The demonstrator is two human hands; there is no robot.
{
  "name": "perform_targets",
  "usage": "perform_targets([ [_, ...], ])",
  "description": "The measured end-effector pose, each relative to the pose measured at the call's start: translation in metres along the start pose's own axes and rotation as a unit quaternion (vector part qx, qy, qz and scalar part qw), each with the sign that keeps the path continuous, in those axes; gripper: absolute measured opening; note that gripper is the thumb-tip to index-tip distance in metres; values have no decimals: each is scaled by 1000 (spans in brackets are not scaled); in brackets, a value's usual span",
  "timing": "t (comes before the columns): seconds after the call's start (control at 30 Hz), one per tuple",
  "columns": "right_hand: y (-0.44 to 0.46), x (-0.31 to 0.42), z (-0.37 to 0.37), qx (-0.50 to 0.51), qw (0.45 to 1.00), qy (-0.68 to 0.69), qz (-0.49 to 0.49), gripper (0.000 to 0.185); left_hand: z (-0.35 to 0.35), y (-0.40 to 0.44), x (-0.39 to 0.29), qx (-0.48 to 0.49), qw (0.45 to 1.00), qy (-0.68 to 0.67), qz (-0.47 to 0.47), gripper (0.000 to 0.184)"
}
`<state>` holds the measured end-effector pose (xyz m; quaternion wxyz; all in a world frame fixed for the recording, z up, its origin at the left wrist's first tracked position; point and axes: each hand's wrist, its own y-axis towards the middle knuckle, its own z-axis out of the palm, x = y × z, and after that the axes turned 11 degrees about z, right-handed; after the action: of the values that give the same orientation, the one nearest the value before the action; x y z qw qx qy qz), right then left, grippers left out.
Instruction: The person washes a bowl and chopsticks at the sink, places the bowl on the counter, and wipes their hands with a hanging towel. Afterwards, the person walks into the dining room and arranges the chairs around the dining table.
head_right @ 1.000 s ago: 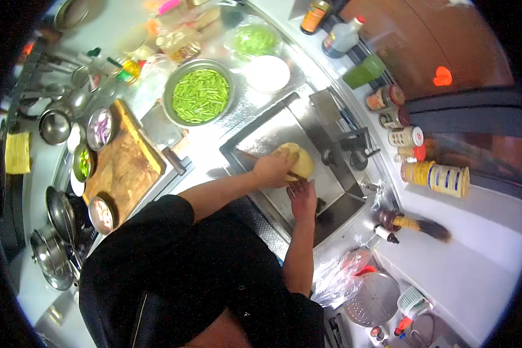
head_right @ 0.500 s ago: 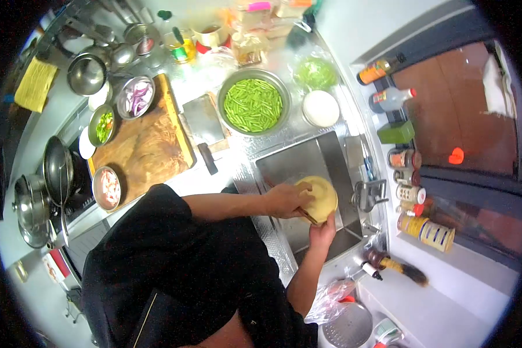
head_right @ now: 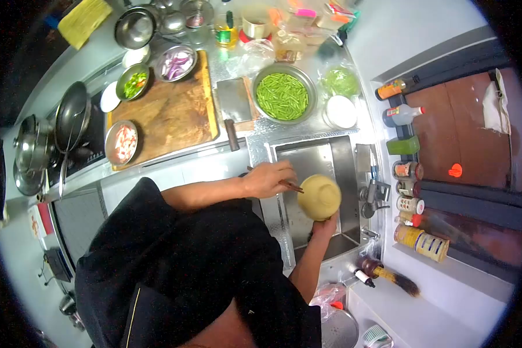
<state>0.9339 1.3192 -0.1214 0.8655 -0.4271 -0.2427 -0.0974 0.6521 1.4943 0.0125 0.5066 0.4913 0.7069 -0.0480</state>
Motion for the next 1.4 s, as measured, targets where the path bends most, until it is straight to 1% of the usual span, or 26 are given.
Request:
perform_targets([
  [0.03,-2,-2,0,3,1000,0,6,37,0,-8,-4,-1,1000,5,-5,21],
  [0.1,-3,-2,-4,-41,998,-41,-4,35,-1,-23,-9,-22,1000,15,-9,21],
  [0.17,-5,0,-9,-22,999,-47,13,35,-6,-36,-18,-33,999,14,-12,20],
  [0.23,-8,-5,-7,-8,999,10,-33,36,-18,-47,-33,-26,998,18,-52,18],
  [0.27,-12,-6,-9,-6,1000,9,-29,36,-15,-58,-29,-58,998,12,-32,15],
  [0.33,-32,-1,13,-134,987,-83,-16,39,-20,-74,-36,-61,997,32,-47,14],
  [0.37,-29,-3,12,-127,988,-86,-15,39,-24,-80,-39,-63,995,49,-61,14],
  [0.43,-22,-4,3,-56,997,-29,-51,43,-31,-94,-44,-79,993,32,-75,14],
  [0.5,-25,-4,3,-87,992,-73,-60,48,-37,-109,-46,-103,989,63,-85,14],
  [0.6,-32,0,24,-126,986,-95,-51,48,-49,-121,-51,-113,986,70,-105,14],
  [0.67,-32,-5,33,-175,973,-110,-104,49,-56,-128,-49,-122,983,69,-122,14],
  [0.8,-70,-11,95,-147,962,-176,-149,47,-73,-143,-39,-145,979,81,-119,14],
  [0.87,-84,-22,135,-95,934,-256,-230,43,-87,-151,-35,-149,977,84,-126,14],
  [0.9,-87,-28,153,-95,933,-257,-231,43,-95,-156,-32,-157,975,73,-137,15],
  [0.93,-89,-34,170,-103,873,-393,-270,36,-101,-162,-30,-164,973,61,-150,17],
  [0.97,-89,-41,188,-109,792,-519,-303,29,-107,-168,-27,-165,973,59,-149,17],
  [1.03,-91,-71,223,3,713,-591,-378,19,-120,-181,-20,-254,947,-39,-194,27],
  [1.07,-91,-88,238,49,663,-630,-402,18,-128,-187,-17,-253,947,-42,-192,27],
  [1.1,-91,-107,255,94,608,-665,-424,17,-138,-192,-15,-280,928,-95,-226,33],
  [1.13,-98,-125,279,162,505,-681,-504,15,-146,-198,-13,-304,904,-148,-260,39],
  [1.17,-107,-143,303,227,392,-685,-571,14,-153,-205,-8,-303,904,-153,-259,39],
  [1.23,-111,-180,332,287,330,-714,-546,15,-167,-218,1,-365,846,-246,-302,42],
  [1.27,-109,-197,343,306,318,-705,-555,13,-175,-223,0,-362,847,-249,-300,42],
  [1.33,-102,-226,359,325,305,-697,-561,11,-191,-230,-9,-420,799,-295,-313,43],
  [1.37,-98,-239,365,343,263,-706,-561,8,-195,-233,-8,-420,798,-296,-314,43],
  [1.4,-94,-250,371,363,219,-714,-558,5,-198,-238,-6,-453,771,-332,-301,42],
])
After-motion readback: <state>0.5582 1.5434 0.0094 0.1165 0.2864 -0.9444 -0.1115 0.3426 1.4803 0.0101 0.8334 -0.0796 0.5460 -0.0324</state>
